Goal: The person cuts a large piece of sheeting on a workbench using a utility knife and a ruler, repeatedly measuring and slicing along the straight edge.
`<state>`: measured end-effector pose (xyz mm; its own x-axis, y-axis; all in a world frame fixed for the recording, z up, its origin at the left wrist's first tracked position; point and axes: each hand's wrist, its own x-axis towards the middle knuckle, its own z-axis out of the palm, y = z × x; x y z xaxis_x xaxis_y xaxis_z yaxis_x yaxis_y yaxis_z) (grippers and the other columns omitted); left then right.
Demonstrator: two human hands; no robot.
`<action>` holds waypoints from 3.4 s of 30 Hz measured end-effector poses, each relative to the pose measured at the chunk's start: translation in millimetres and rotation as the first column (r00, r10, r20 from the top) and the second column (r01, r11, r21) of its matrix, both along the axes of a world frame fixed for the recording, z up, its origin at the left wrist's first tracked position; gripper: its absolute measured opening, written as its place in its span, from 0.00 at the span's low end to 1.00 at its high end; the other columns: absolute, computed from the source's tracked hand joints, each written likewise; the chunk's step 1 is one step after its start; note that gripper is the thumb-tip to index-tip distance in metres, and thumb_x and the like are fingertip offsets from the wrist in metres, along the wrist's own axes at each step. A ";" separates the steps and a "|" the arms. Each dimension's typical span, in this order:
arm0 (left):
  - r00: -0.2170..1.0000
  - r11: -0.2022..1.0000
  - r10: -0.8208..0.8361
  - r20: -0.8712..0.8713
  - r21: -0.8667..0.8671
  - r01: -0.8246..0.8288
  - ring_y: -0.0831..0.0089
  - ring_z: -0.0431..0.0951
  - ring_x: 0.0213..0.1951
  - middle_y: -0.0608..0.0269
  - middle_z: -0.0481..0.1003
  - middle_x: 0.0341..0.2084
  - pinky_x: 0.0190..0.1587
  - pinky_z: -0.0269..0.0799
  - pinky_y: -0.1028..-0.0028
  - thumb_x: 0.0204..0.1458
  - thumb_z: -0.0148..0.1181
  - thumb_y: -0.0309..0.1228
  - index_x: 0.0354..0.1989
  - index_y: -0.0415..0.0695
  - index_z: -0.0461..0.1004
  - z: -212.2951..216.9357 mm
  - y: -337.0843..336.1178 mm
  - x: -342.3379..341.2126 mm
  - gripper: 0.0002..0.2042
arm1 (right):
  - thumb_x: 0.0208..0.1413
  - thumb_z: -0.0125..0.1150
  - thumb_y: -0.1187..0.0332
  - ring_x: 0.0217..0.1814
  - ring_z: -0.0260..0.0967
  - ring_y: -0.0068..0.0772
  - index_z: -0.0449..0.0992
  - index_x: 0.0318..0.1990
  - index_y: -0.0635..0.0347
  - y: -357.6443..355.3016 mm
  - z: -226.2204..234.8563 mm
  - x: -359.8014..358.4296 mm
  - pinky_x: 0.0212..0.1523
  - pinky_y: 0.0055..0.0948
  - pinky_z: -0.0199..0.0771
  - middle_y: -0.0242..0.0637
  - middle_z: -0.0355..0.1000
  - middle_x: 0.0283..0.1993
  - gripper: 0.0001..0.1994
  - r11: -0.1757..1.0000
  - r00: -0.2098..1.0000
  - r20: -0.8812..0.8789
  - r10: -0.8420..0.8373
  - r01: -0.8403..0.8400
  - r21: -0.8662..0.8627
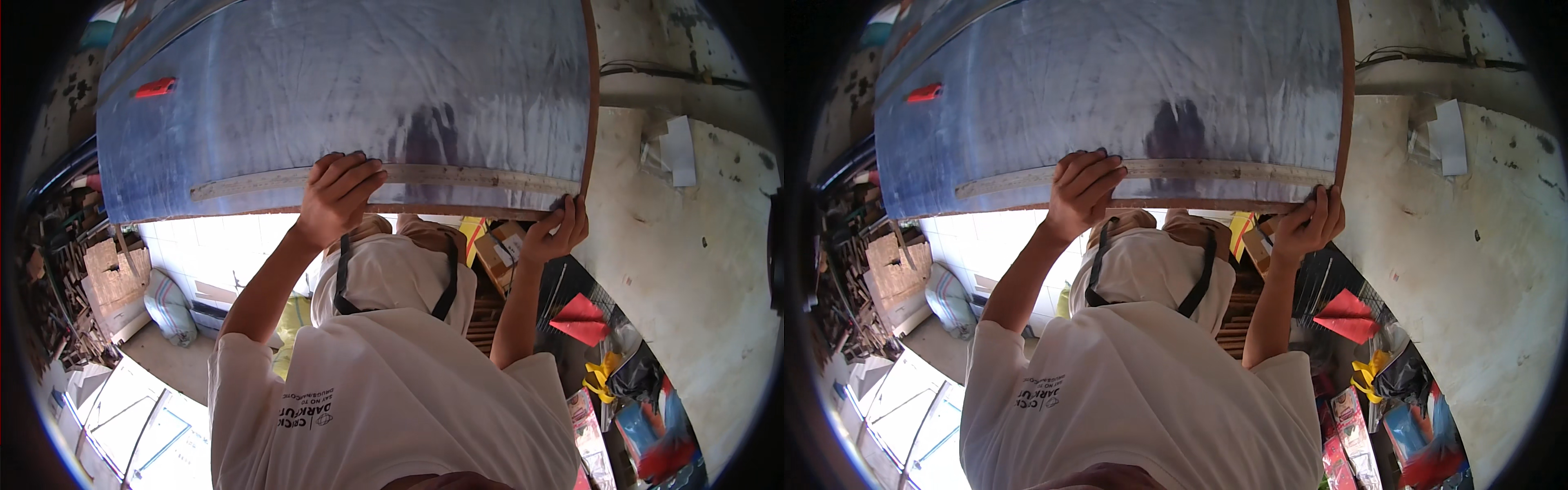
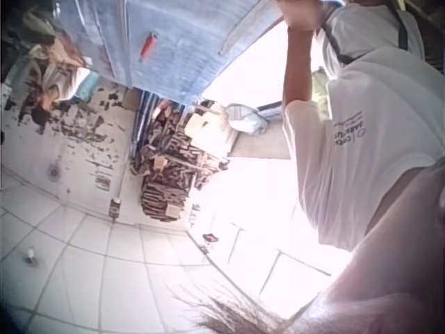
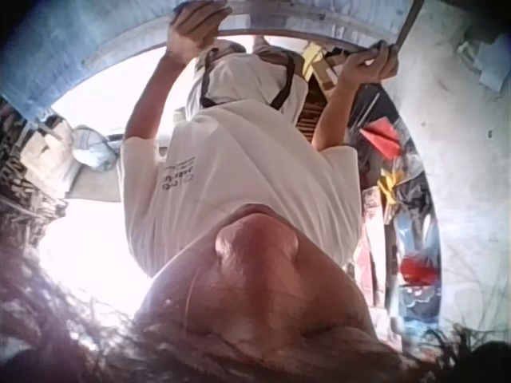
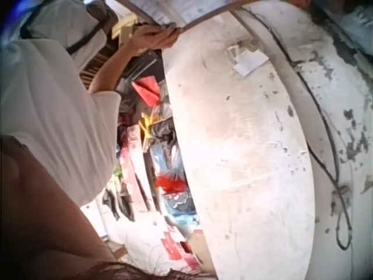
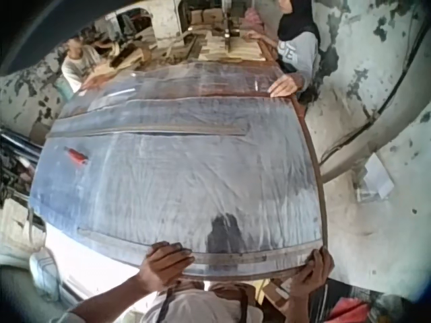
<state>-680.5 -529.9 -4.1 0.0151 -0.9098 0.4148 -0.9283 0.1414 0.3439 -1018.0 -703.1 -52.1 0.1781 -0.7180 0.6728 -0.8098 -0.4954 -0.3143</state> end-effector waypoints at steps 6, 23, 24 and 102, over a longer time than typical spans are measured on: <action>0.999 1.000 -0.003 -0.039 -0.001 0.003 0.64 0.78 0.52 0.65 0.81 0.47 0.56 0.70 0.61 0.40 0.63 0.21 0.41 0.45 0.84 -0.5 -1.3 0.8 0.16 | 0.66 0.53 0.72 0.58 0.71 0.53 0.82 0.50 0.65 2.4 0.4 2.3 0.59 0.47 0.71 0.50 0.77 0.57 0.13 1.000 1.000 -0.007 0.000 0.001 0.006; 0.999 0.999 -0.003 -0.047 -0.039 0.002 0.61 0.79 0.48 0.64 0.82 0.44 0.52 0.71 0.62 0.44 0.64 0.19 0.39 0.45 0.84 1.0 -6.3 -3.7 0.13 | 0.58 0.57 0.76 0.58 0.67 0.53 0.80 0.50 0.59 -5.4 5.0 -10.7 0.60 0.47 0.67 0.47 0.76 0.58 0.13 0.993 0.996 0.067 0.065 -0.071 0.095; 0.999 0.999 -0.004 -0.051 -0.040 0.002 0.61 0.79 0.48 0.64 0.82 0.44 0.52 0.71 0.62 0.44 0.64 0.19 0.39 0.45 0.84 0.7 -5.7 -3.2 0.13 | 0.57 0.57 0.76 0.58 0.67 0.53 0.80 0.49 0.59 -5.5 5.6 -11.2 0.60 0.47 0.67 0.47 0.76 0.58 0.14 0.990 0.994 0.073 0.079 -0.087 0.111; 0.994 0.991 -0.023 -0.105 -0.137 0.008 0.69 0.79 0.48 0.70 0.80 0.41 0.51 0.70 0.67 0.45 0.63 0.18 0.39 0.48 0.83 -1.0 5.5 0.3 0.13 | 0.60 0.53 0.81 0.56 0.67 0.49 0.82 0.48 0.64 2.1 -2.0 0.6 0.58 0.43 0.69 0.47 0.77 0.59 0.13 0.998 0.993 0.106 0.055 -0.052 -0.026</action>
<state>-680.3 -524.4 -5.1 0.0520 -0.8453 0.5318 -0.8848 0.2079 0.4169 -1017.4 -701.0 -54.1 0.1422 -0.6936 0.7061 -0.7443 -0.5452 -0.3857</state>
